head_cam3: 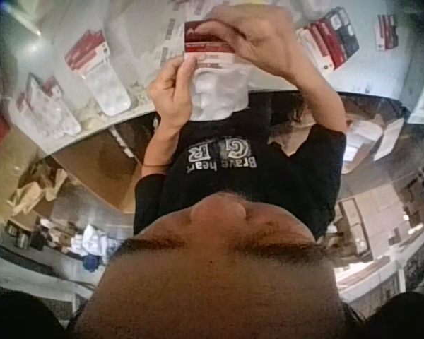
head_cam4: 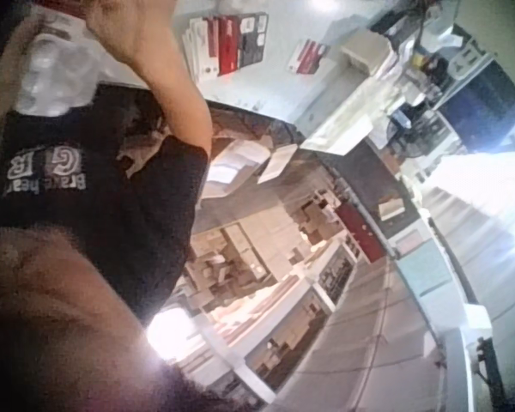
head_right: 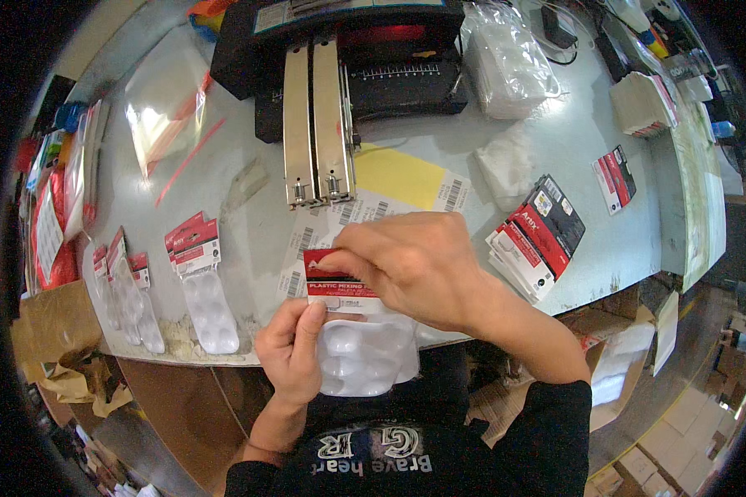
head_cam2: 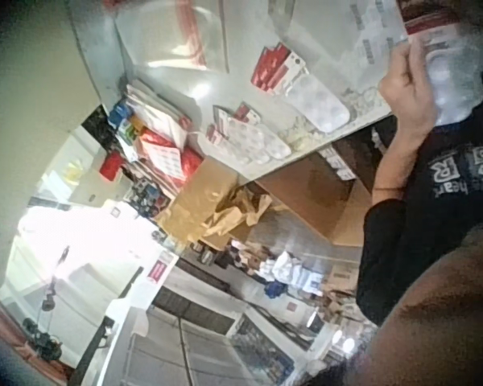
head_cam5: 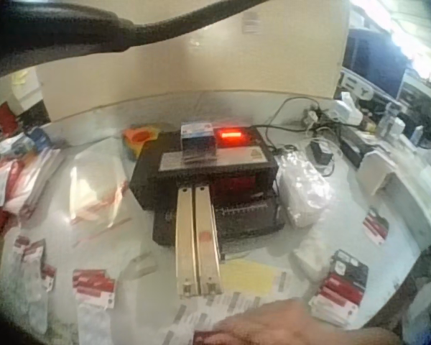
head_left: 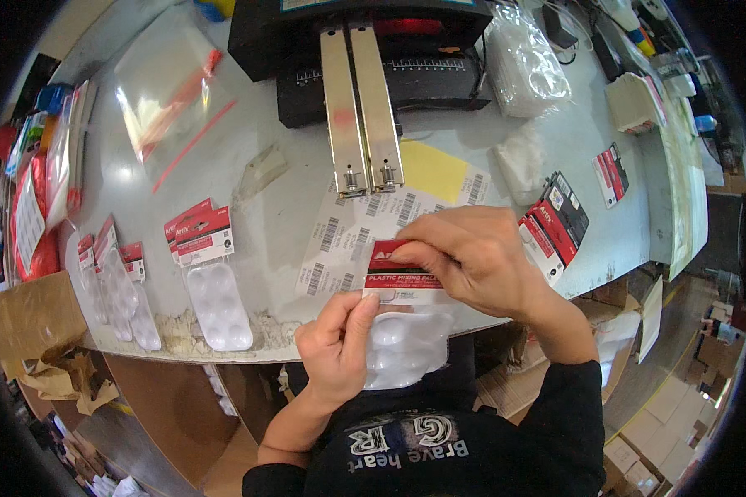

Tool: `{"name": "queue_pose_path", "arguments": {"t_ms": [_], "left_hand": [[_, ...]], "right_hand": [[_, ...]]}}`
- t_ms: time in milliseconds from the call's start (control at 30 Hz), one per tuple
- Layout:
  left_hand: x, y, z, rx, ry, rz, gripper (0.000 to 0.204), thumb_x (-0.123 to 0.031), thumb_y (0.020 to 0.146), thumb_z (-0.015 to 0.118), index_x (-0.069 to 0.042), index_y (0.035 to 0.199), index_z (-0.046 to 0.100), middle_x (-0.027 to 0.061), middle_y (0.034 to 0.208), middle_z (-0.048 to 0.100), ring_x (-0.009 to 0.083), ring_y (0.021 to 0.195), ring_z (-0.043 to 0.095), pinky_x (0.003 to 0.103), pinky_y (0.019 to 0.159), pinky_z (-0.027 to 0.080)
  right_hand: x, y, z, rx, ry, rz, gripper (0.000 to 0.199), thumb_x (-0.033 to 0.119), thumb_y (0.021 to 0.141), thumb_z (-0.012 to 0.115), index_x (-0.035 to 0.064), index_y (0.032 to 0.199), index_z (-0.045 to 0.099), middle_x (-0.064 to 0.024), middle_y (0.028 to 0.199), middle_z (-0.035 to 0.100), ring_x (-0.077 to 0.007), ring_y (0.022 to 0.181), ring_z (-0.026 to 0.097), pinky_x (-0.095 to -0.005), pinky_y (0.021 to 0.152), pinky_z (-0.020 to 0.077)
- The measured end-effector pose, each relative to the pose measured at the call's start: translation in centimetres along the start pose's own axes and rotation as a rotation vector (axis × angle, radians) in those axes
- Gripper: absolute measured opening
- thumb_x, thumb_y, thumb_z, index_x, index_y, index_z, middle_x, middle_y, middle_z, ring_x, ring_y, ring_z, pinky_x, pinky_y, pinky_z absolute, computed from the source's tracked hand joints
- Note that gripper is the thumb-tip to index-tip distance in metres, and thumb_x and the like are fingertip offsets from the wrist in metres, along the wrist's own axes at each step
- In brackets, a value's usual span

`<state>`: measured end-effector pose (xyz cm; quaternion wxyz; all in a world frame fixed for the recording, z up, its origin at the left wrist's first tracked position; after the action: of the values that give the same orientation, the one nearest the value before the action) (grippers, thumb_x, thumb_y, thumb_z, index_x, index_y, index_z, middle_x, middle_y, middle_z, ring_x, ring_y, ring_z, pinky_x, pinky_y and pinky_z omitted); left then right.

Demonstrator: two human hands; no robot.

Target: The person repeatedly picks up plastic mixing palettes and red Artix labels, inserts the palettes into clear plastic sleeves, and stacks the finished units on the table. The person also moves a cardboard box and a stack of labels aside to access items.

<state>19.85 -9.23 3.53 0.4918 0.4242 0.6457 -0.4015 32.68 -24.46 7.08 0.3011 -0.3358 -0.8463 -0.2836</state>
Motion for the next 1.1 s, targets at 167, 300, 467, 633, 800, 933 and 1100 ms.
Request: {"name": "queue_pose_path", "arguments": {"t_ms": [167, 300, 467, 633, 800, 933, 1100], "left_hand": [[0.5, 0.5, -1.0, -0.175, -0.037, -0.047, 0.016, -0.010, 0.094, 0.057, 0.004, 0.093, 0.064, 0.0029, 0.070, 0.065, 0.0049, 0.064, 0.053, 0.020, 0.057, 0.042], [0.9, 0.9, -1.1, -0.183, -0.068, -0.054, 0.019, -0.011, 0.096, 0.053, 0.005, 0.094, 0.063, 0.0064, 0.075, 0.068, 0.0064, 0.069, 0.056, 0.021, 0.063, 0.045], [0.8, 1.1, -1.1, -0.177, -0.033, -0.050, 0.019, -0.010, 0.096, 0.052, 0.006, 0.094, 0.062, 0.0067, 0.077, 0.068, 0.0072, 0.069, 0.056, 0.021, 0.063, 0.045], [0.7, 1.5, -1.0, -0.197, -0.047, -0.025, 0.020, -0.010, 0.096, 0.051, 0.006, 0.095, 0.062, 0.0066, 0.076, 0.066, 0.0067, 0.070, 0.055, 0.022, 0.063, 0.045], [1.1, 1.6, -0.8, -0.228, -0.028, -0.002, 0.020, -0.009, 0.096, 0.050, 0.006, 0.093, 0.062, 0.0078, 0.076, 0.065, 0.0072, 0.069, 0.054, 0.022, 0.063, 0.044], [0.6, 0.6, -1.5, -0.190, 0.069, -0.016, 0.018, -0.009, 0.096, 0.049, 0.005, 0.090, 0.059, 0.0078, 0.074, 0.062, 0.0083, 0.067, 0.052, 0.024, 0.062, 0.043], [0.3, 1.3, -1.2, -0.090, 0.061, -0.100, 0.019, -0.014, 0.098, 0.045, 0.002, 0.089, 0.051, 0.0068, 0.074, 0.054, 0.0099, 0.070, 0.047, 0.027, 0.066, 0.042]], "right_hand": [[-0.2, -2.3, -1.2, 0.110, 0.240, 0.569, 0.017, 0.017, 0.085, 0.067, 0.0009, 0.090, 0.069, -0.0119, 0.069, 0.064, -0.0153, 0.055, 0.062, -0.0275, 0.052, 0.0479], [-0.3, -4.5, -0.8, 0.163, 0.662, 0.788, 0.016, 0.007, 0.086, 0.067, -0.0071, 0.093, 0.068, -0.0120, 0.075, 0.067, -0.0112, 0.058, 0.063, -0.0230, 0.052, 0.0488], [-0.7, -5.1, -0.2, 0.151, 0.689, 0.759, 0.016, 0.008, 0.087, 0.066, -0.0065, 0.092, 0.069, -0.0114, 0.075, 0.067, -0.0113, 0.059, 0.063, -0.0220, 0.051, 0.0470], [-0.6, -5.0, 0.0, 0.118, 0.695, 0.709, 0.015, 0.007, 0.087, 0.065, -0.0059, 0.091, 0.069, -0.0103, 0.074, 0.067, -0.0104, 0.059, 0.063, -0.0205, 0.049, 0.0442], [-0.8, -5.3, 0.8, 0.046, 0.704, 0.675, 0.011, 0.004, 0.085, 0.064, -0.0064, 0.085, 0.069, -0.0102, 0.070, 0.065, -0.0114, 0.055, 0.062, -0.0197, 0.044, 0.0423], [-0.5, -6.2, 1.0, 0.053, 0.829, 0.741, 0.011, 0.006, 0.084, 0.066, -0.0055, 0.086, 0.067, -0.0070, 0.071, 0.064, -0.0099, 0.058, 0.061, -0.0213, 0.050, 0.0460], [-1.1, -4.9, 2.3, 0.029, 0.972, 0.930, 0.012, 0.008, 0.084, 0.064, -0.0007, 0.078, 0.059, -0.0031, 0.064, 0.058, -0.0074, 0.050, 0.052, -0.0208, 0.044, 0.0394]]}}
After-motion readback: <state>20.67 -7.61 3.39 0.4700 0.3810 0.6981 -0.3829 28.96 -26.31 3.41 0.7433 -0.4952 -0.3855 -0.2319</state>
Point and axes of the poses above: each hand's wrist, its own y-axis towards the middle knuckle, its own z-axis out of the palm, x = y × z, the point moved 1 cm from there along y, towards the middle knuckle
